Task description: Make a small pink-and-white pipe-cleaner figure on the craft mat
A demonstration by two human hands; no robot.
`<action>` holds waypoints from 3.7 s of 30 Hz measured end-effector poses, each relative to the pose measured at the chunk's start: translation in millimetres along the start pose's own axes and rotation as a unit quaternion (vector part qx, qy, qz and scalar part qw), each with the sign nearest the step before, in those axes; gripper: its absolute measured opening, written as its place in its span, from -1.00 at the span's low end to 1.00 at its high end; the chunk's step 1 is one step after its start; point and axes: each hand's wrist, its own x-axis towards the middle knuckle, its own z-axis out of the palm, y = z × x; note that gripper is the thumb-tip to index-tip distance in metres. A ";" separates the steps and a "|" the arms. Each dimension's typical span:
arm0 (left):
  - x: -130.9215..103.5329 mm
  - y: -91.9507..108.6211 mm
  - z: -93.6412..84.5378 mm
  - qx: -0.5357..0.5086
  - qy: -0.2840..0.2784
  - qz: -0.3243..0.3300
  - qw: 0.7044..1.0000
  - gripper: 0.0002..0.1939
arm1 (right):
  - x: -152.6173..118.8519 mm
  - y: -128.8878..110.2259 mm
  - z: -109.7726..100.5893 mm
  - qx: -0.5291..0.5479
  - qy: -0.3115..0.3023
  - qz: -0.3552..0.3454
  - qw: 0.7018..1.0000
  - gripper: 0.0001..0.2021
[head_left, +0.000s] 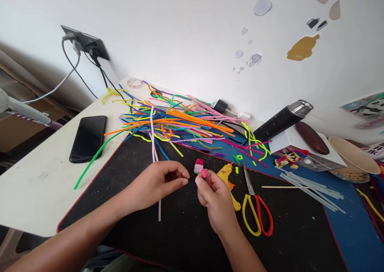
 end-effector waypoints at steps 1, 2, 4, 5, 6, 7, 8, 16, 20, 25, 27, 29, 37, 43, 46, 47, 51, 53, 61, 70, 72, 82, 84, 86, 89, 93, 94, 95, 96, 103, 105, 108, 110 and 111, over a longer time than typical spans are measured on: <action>-0.2 0.1 0.7 0.004 -0.004 0.000 1.000 -0.77 | 0.2 0.1 0.1 0.004 0.000 0.001 1.000 -0.60; -0.1 0.5 1.5 0.005 -0.007 0.000 1.000 -0.77 | 0.3 0.4 0.4 0.007 0.000 0.002 1.000 -0.59; 0.4 1.8 3.3 0.003 -0.009 0.001 1.000 -0.76 | 0.3 1.0 0.9 0.008 -0.001 0.004 1.000 -0.60; 0.8 2.6 4.1 0.002 -0.010 0.002 1.000 -0.75 | 0.2 1.2 1.0 0.007 -0.003 0.006 1.000 -0.60; 1.3 3.4 4.7 0.003 -0.010 0.003 1.000 -0.74 | 0.0 1.4 1.1 0.006 -0.004 0.007 1.000 -0.61; 1.6 4.2 5.3 0.005 -0.011 0.004 1.000 -0.74 | -0.4 1.6 1.1 0.006 -0.006 0.007 1.000 -0.61; 2.0 4.8 5.8 0.007 -0.012 0.005 1.000 -0.74 | -0.8 1.6 1.0 0.007 -0.008 0.008 1.000 -0.61; 2.6 2.4 7.8 0.005 -0.018 0.005 1.000 -0.76 | -2.1 2.7 0.8 0.009 -0.011 0.006 1.000 -0.64; 1.8 2.7 7.5 0.006 -0.017 0.004 1.000 -0.76 | -1.8 4.0 1.6 0.005 -0.011 0.007 1.000 -0.64; 2.0 4.9 8.0 0.001 -0.015 0.007 1.000 -0.77 | -1.9 3.0 2.8 0.002 -0.009 0.007 1.000 -0.63; 2.5 4.7 8.4 -0.001 -0.016 0.008 1.000 -0.77 | -1.9 2.4 3.1 0.002 -0.009 0.007 1.000 -0.62; 3.0 3.9 8.5 -0.003 -0.016 0.007 1.000 -0.77 | -1.6 2.3 3.2 0.001 -0.010 0.008 1.000 -0.62; 3.2 3.7 9.7 -0.003 -0.015 0.000 1.000 -0.79 | -0.6 2.7 5.2 0.011 -0.015 0.012 1.000 -0.61; 3.7 6.1 9.2 -0.012 0.005 0.003 1.000 -0.82 | -2.3 3.5 3.3 0.029 -0.017 0.010 0.999 -0.61; 4.1 4.0 6.4 -0.008 0.018 0.003 1.000 -0.82 | -3.7 4.6 -0.8 0.024 -0.026 0.006 0.999 -0.58; 4.4 3.1 5.3 -0.007 0.020 0.004 1.000 -0.82 | -4.1 5.0 -2.3 0.020 -0.028 0.004 0.999 -0.56; 6.5 0.9 1.7 -0.004 0.017 0.011 1.000 -0.81 | -5.1 5.9 -5.5 0.005 -0.034 0.002 0.999 -0.54; 8.4 2.0 0.1 -0.006 0.017 0.014 1.000 -0.80 | -5.2 5.1 -5.4 0.002 -0.039 0.003 0.999 -0.55; 17.2 10.5 -10.0 -0.042 0.022 0.025 0.999 -0.78 | -1.1 -4.7 -3.0 -0.061 -0.076 0.010 0.995 -0.49; 25.7 17.1 -16.7 -0.050 0.028 0.040 0.998 -0.75 | 14.0 -19.7 6.3 -0.035 -0.069 -0.009 0.997 -0.48; 27.4 19.1 -17.1 -0.052 0.029 0.045 0.997 -0.74 | 18.3 -21.8 7.2 -0.021 -0.086 -0.017 0.996 -0.47; 34.4 30.3 -18.4 -0.063 0.027 0.052 0.996 -0.73 | 35.7 -21.8 0.9 -0.122 -0.081 -0.045 0.988 -0.41; 36.3 31.9 -18.2 -0.068 0.026 0.050 0.996 -0.72 | 37.8 -22.9 0.8 -0.184 -0.062 -0.069 0.979 -0.44; 38.5 32.0 -17.6 -0.076 0.025 0.053 0.995 -0.73 | 39.5 -25.0 2.0 -0.249 -0.044 -0.107 0.962 -0.47; 41.8 29.7 -17.0 -0.091 0.025 0.060 0.994 -0.76 | 42.1 -28.8 5.0 -0.317 -0.025 -0.148 0.936 -0.50; 44.7 25.4 -17.6 -0.107 0.022 0.058 0.992 -0.76 | 46.8 -31.7 7.7 -0.355 -0.021 -0.142 0.924 -0.56; 45.1 24.5 -17.7 -0.110 0.022 0.057 0.992 -0.76 | 48.0 -32.1 8.1 -0.363 -0.020 -0.140 0.921 -0.57; 45.5 23.8 -17.7 -0.112 0.021 0.056 0.992 -0.75 | 48.9 -32.4 8.5 -0.371 -0.019 -0.139 0.918 -0.58; 45.9 23.3 -17.7 -0.113 0.021 0.055 0.992 -0.75 | 49.7 -32.8 8.9 -0.378 -0.017 -0.139 0.915 -0.59; 48.5 22.1 -17.0 -0.117 0.024 0.053 0.991 -0.74 | 50.7 -33.1 11.4 -0.376 -0.018 -0.142 0.915 -0.64; 48.8 21.8 -16.9 -0.117 0.022 0.049 0.992 -0.73 | 51.3 -31.6 11.2 -0.374 -0.021 -0.141 0.916 -0.65; 49.4 20.5 -16.6 -0.114 0.023 0.044 0.992 -0.73 | 52.9 -29.0 10.4 -0.372 -0.024 -0.142 0.917 -0.66; 49.9 19.5 -16.3 -0.112 0.023 0.042 0.993 -0.72 | 53.6 -27.7 9.9 -0.371 -0.023 -0.144 0.917 -0.66; 50.1 19.2 -16.3 -0.110 0.024 0.042 0.993 -0.72 | 53.7 -27.2 9.8 -0.371 -0.023 -0.145 0.917 -0.66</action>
